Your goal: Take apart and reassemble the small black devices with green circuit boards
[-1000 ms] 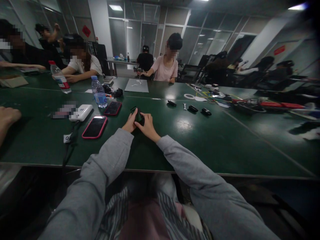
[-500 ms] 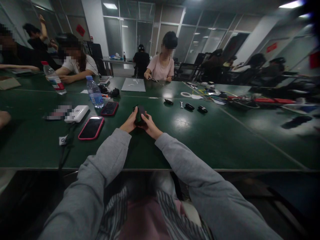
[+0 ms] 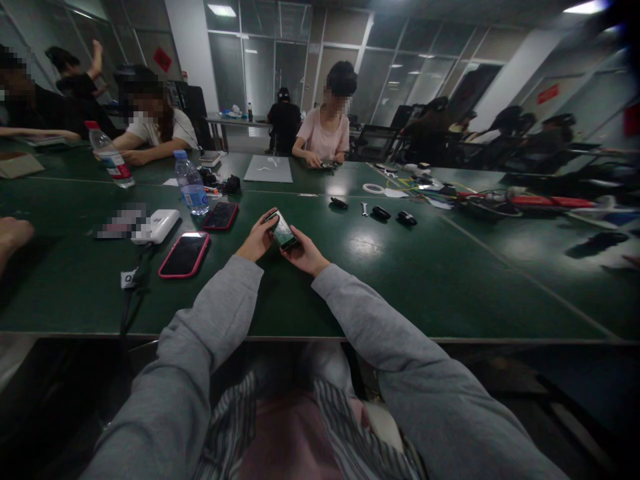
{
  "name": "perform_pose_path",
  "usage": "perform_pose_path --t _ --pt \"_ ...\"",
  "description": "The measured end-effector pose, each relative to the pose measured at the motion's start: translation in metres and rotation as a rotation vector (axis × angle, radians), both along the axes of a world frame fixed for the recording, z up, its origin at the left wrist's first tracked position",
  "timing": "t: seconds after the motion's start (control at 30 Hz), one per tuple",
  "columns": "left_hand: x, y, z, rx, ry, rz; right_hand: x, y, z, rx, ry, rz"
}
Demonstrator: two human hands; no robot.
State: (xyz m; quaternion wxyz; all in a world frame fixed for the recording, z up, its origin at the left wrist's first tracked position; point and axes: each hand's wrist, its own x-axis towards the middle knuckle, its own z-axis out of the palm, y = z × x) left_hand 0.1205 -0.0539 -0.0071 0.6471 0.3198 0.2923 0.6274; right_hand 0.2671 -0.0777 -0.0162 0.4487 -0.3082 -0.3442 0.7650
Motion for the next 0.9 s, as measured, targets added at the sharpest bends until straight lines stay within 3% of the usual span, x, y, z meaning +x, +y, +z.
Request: perform_pose_path --t 0.37,0.57,0.73,0.9 --pt "0.002 -0.002 0.002 -0.053 -0.008 -0.024 -0.003 0.005 -0.008 0.143 -0.108 -0.062" --pt "0.009 -0.009 0.006 -0.171 0.003 -0.236 -0.009 0.001 -0.012 0.334 -0.254 -0.221" --pt "0.012 -0.013 0.007 -0.126 -0.002 -0.273 -0.011 -0.003 -0.012 0.45 -0.32 -0.287" --pt "0.012 -0.009 -0.002 -0.161 0.044 -0.263 -0.009 0.0 -0.017 0.574 -0.427 -0.275"
